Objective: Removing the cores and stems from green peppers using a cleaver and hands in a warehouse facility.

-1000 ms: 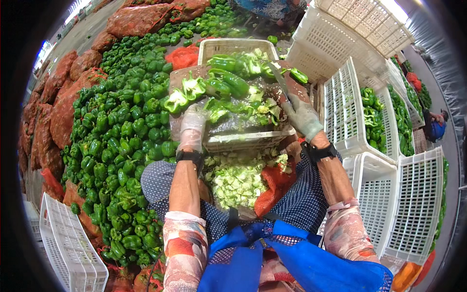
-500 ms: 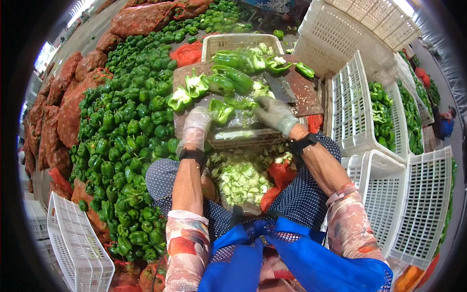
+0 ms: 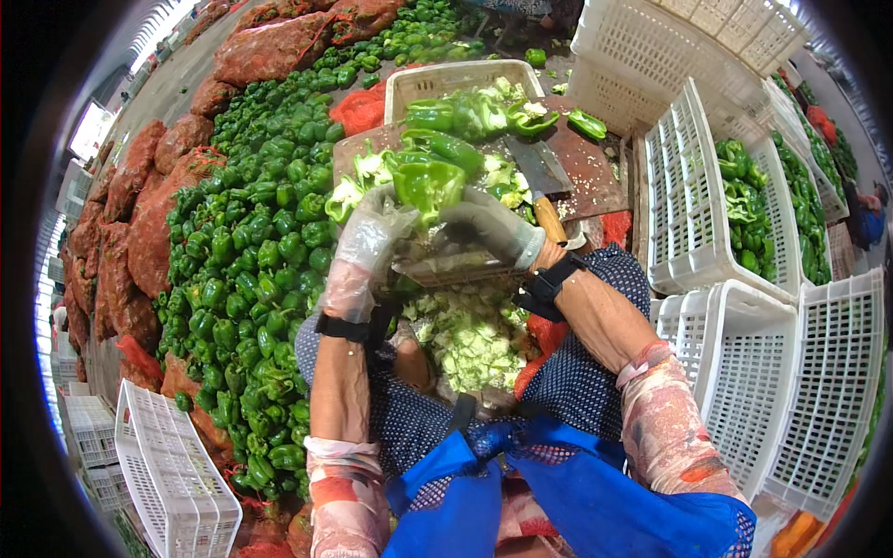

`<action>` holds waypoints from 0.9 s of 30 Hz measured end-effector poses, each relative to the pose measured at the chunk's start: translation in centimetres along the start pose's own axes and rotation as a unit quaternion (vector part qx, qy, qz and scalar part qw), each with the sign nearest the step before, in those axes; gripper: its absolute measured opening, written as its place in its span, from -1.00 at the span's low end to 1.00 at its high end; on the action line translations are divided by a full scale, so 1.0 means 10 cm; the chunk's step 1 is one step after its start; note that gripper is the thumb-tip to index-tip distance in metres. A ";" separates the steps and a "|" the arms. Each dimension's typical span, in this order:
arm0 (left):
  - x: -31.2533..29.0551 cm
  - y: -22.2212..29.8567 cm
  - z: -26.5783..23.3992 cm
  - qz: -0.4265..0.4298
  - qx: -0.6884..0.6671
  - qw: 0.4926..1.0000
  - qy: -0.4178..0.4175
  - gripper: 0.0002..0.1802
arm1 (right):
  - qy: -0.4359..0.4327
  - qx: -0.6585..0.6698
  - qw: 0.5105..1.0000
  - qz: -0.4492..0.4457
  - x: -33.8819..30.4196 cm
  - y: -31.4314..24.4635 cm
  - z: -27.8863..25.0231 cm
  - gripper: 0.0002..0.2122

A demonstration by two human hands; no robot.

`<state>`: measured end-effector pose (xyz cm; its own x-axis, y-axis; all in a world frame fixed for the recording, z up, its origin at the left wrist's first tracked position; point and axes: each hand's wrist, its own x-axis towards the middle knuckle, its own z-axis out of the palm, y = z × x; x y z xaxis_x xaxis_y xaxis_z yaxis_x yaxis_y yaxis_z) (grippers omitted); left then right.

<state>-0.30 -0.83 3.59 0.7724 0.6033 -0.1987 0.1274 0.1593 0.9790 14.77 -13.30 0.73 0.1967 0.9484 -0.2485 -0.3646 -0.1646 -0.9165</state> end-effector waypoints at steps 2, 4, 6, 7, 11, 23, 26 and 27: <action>-0.01 0.12 0.12 -0.008 -0.001 0.999 -0.044 -0.53 | -0.047 -0.077 0.989 -0.120 0.14 0.21 -0.25 -0.57; 0.01 0.11 0.06 -0.032 -0.014 0.998 -0.054 -0.50 | -0.044 -0.131 0.984 -0.115 0.16 0.25 -0.25 -0.52; -0.03 0.09 -0.02 -0.043 -0.016 0.999 -0.029 -0.50 | -0.010 -0.139 0.986 -0.095 0.07 0.06 -0.03 -0.47; -0.02 0.10 0.01 -0.052 -0.018 0.998 -0.018 -0.51 | 0.033 -0.211 0.969 -0.123 0.10 0.09 -0.06 -0.41; 0.07 0.00 0.13 0.030 0.029 0.999 -0.017 -0.52 | 0.139 -0.351 0.906 -0.192 0.11 0.03 -0.08 -0.29; 0.22 -0.05 0.16 0.019 -0.026 0.999 -0.023 -0.47 | 0.222 -0.454 0.815 -0.284 0.30 -0.08 -0.12 -0.74; 0.20 -0.07 0.08 -0.003 0.006 1.000 -0.026 -0.54 | 0.251 -0.396 0.857 -0.215 0.35 -0.12 -0.14 -0.72; 0.20 -0.09 0.06 -0.003 0.005 1.000 -0.022 -0.54 | 0.249 -0.383 0.865 -0.206 0.33 -0.15 -0.15 -0.70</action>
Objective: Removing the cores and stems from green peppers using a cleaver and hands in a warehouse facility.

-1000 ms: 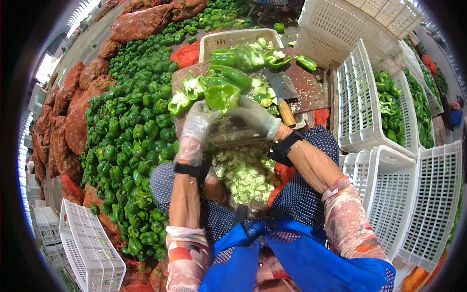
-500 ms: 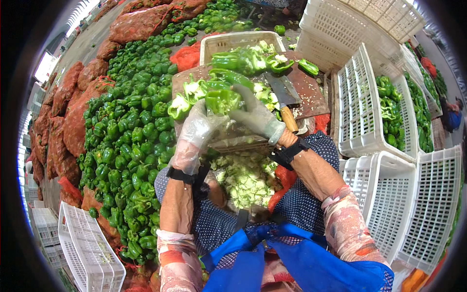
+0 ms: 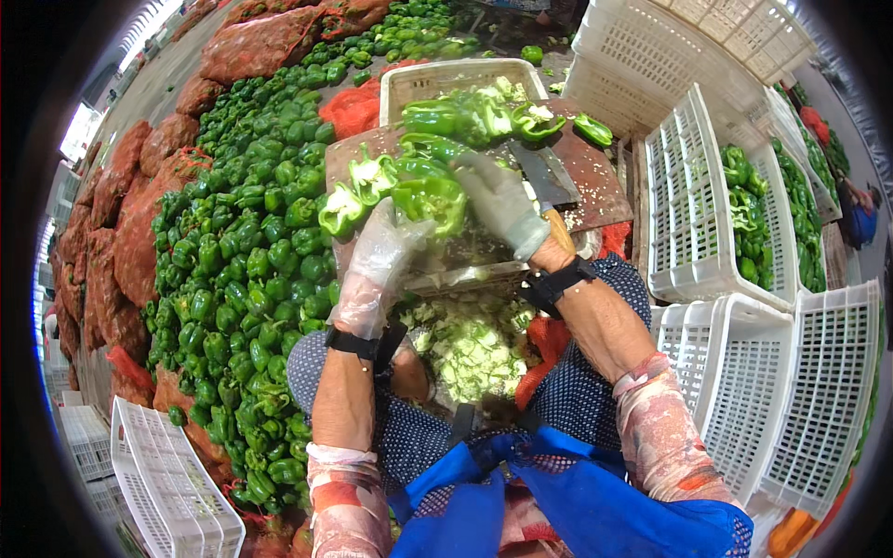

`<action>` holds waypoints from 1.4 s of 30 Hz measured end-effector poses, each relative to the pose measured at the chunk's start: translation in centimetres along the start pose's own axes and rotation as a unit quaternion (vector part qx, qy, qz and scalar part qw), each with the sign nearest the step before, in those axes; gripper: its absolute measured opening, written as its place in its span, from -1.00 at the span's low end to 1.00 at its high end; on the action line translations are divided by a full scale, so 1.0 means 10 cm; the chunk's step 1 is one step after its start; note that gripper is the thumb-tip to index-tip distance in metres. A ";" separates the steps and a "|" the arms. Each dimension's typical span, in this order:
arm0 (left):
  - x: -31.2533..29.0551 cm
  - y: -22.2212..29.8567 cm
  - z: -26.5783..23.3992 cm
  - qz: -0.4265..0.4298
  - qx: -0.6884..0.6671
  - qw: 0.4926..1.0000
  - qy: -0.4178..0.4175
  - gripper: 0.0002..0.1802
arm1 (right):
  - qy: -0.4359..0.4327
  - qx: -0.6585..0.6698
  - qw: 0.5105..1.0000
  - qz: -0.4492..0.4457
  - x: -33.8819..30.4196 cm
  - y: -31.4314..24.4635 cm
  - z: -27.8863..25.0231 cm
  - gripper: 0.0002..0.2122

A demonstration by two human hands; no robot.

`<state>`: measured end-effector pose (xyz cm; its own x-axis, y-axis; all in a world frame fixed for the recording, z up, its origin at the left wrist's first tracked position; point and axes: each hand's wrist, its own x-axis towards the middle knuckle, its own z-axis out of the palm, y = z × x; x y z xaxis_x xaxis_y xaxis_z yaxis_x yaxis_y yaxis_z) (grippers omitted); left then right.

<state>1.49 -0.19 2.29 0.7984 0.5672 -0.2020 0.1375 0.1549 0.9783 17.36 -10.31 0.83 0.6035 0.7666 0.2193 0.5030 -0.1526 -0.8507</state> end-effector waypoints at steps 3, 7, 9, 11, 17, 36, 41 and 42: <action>0.03 -0.08 -0.06 -0.031 -0.115 0.992 0.045 -0.57 | 0.007 -0.138 0.985 -0.103 0.06 0.27 -0.12 -0.56; 0.02 -0.16 -0.14 -0.012 -0.285 0.958 0.010 -0.60 | -0.145 0.012 0.989 0.039 0.01 -0.03 -0.22 -0.37; 0.09 -0.24 -0.08 -0.011 -0.292 0.956 -0.008 -0.61 | -0.185 0.122 0.973 0.071 -0.10 -0.10 -0.15 -0.32; -0.06 -0.08 0.13 -0.038 -0.293 0.954 -0.053 -0.64 | -0.168 0.123 0.977 0.052 -0.14 0.06 -0.01 -0.29; -0.15 0.21 -0.19 0.013 -0.134 0.991 0.016 -0.49 | -0.104 0.031 0.992 0.072 -0.07 -0.54 -0.54 -0.40; -0.27 0.28 -0.11 -0.040 -0.322 0.941 -0.100 -0.61 | -0.190 0.091 0.976 0.057 0.09 -0.73 -0.47 -0.38; -0.38 0.21 -0.05 0.021 -0.410 0.899 -0.154 -0.63 | -0.210 0.106 0.972 0.001 -0.11 -0.83 -0.24 -0.44; -0.40 0.24 -0.06 0.040 -0.425 0.896 -0.125 -0.61 | -0.198 0.096 0.975 -0.029 -0.12 -0.79 -0.21 -0.45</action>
<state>-1.73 -1.66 5.40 0.9064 0.4223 -0.0129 -0.3373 0.7417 0.5798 13.99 -11.32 8.27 0.2716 0.9572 0.1004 0.3818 -0.0114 -0.9242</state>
